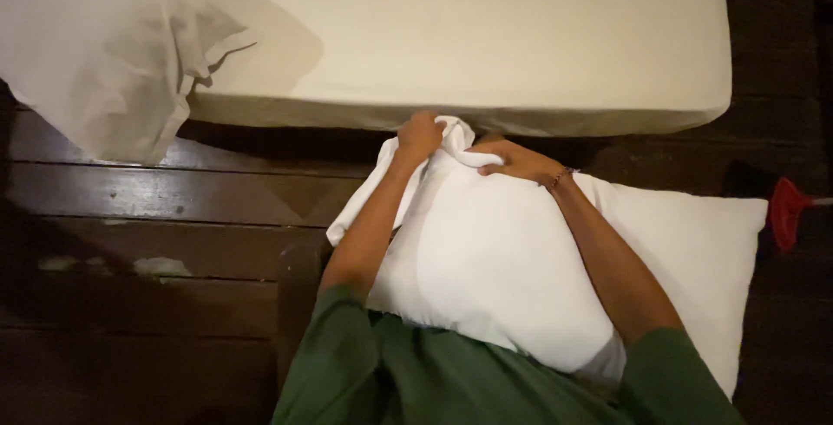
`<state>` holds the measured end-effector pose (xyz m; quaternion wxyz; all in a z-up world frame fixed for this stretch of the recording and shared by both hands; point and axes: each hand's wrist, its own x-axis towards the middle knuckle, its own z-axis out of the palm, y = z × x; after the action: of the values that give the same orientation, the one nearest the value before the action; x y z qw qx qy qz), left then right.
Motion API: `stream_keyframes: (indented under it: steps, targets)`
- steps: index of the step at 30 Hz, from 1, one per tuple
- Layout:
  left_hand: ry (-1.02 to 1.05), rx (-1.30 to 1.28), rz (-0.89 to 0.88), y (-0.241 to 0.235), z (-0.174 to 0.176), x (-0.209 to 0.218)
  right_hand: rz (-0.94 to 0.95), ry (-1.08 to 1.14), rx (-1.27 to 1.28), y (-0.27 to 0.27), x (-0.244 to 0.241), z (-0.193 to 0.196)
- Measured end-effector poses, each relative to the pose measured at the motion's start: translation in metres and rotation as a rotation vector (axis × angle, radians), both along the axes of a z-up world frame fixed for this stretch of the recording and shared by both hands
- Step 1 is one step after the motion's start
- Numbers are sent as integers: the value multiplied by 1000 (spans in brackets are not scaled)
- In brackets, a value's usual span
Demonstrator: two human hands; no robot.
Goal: Put a white pillowcase onto a pillow while sitting on a chair in a hotel room.
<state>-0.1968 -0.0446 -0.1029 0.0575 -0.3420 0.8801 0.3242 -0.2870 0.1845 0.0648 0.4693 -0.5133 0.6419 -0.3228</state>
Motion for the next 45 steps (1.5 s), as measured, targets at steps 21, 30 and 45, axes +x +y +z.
stream_keyframes:
  steps: [21,30,45]
  targets:
    - [288,207,-352,64,164,65,-408,546,273,-8,32,-10]
    - [198,307,-304,39,156,136,-555,494,221,-8,27,-21]
    - [448,496,-308,52,150,164,-308,350,131,-11,9,-17]
